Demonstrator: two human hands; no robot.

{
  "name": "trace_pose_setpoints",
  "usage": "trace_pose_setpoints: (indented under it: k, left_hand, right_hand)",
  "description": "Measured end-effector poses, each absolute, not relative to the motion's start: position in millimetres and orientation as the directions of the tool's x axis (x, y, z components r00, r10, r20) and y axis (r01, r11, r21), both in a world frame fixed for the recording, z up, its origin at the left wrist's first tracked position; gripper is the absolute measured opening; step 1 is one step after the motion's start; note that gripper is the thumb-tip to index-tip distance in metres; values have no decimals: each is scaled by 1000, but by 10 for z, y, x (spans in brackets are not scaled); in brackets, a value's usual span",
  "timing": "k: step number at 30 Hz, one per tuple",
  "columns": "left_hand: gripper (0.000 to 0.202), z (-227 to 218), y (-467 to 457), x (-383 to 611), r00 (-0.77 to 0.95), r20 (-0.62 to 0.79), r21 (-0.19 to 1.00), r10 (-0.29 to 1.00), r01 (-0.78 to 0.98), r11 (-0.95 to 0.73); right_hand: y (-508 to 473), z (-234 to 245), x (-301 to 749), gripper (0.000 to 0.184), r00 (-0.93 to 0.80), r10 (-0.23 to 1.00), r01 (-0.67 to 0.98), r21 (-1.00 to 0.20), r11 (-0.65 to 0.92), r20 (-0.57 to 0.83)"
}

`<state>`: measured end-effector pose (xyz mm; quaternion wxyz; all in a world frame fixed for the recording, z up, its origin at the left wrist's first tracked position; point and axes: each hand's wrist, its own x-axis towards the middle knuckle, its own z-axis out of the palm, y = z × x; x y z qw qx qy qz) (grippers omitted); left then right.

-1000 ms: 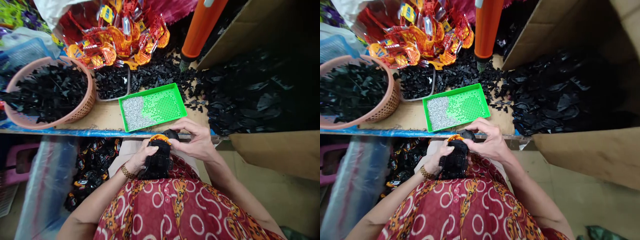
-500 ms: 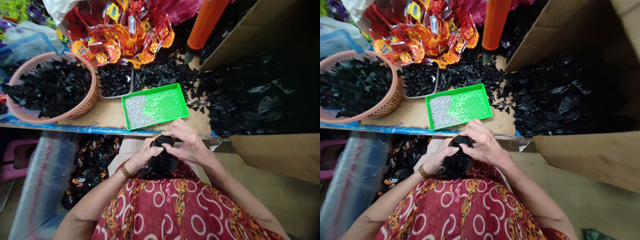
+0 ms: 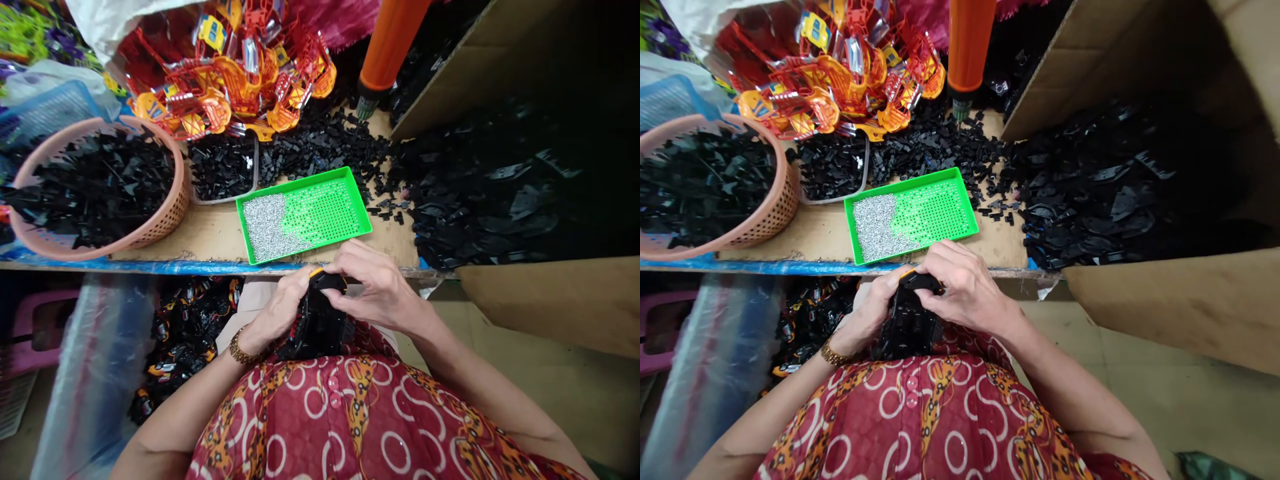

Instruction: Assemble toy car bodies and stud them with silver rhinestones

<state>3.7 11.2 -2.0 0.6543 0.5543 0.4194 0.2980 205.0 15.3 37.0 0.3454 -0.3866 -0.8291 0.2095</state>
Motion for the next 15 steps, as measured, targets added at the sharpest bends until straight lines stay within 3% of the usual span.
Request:
trace_pose_setpoints:
  k: [8,15]
  left_hand:
    - [45,-27,68,-46,328,-347,938,878,140,318]
    - [41,108,56,-33,425,-257,965,868,67,253]
  right_hand:
    - [200,437,2062,8,-499,743,460,-591,663,446]
    - [171,372,1987,8,-422,733,355,-646,676,534]
